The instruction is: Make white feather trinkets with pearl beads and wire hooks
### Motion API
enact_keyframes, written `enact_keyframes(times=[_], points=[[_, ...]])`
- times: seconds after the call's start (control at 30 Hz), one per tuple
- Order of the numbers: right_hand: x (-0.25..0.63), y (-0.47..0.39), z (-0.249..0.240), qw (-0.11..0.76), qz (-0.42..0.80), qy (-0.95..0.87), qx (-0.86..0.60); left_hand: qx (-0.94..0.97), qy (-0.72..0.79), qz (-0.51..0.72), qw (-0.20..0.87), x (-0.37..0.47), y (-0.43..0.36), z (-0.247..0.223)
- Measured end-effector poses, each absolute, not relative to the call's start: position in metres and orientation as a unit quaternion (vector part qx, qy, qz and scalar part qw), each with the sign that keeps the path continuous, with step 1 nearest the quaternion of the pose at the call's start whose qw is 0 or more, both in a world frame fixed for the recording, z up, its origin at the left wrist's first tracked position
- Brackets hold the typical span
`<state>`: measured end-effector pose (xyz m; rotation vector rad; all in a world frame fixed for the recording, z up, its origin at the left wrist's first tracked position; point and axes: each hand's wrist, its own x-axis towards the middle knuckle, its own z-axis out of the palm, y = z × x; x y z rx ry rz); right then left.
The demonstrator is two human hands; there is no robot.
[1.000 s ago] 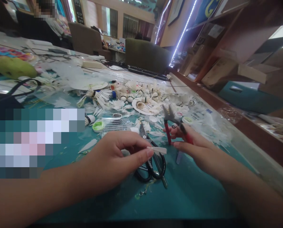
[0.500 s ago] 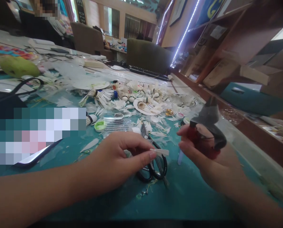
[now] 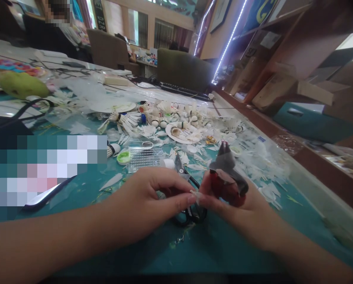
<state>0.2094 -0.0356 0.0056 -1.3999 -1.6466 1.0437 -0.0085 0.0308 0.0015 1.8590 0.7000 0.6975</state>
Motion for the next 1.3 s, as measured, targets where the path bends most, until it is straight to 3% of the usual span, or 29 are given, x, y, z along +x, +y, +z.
enact_keyframes(times=[0.67, 1.03, 1.3], points=[[0.232, -0.019, 0.014, 0.251, 0.516, -0.666, -0.477, 0.737, 0.262, 0.374, 0.498, -0.017, 0.04, -0.002], [0.229, -0.02, 0.015, 0.229, 0.404, -0.706, -0.535, 0.735, 0.255, 0.361, 0.514, -0.011, 0.037, 0.0], [0.234, -0.009, 0.001, 0.275, 0.291, -0.676, -0.619, 0.724, 0.246, 0.375, 0.525, -0.014, 0.035, 0.002]])
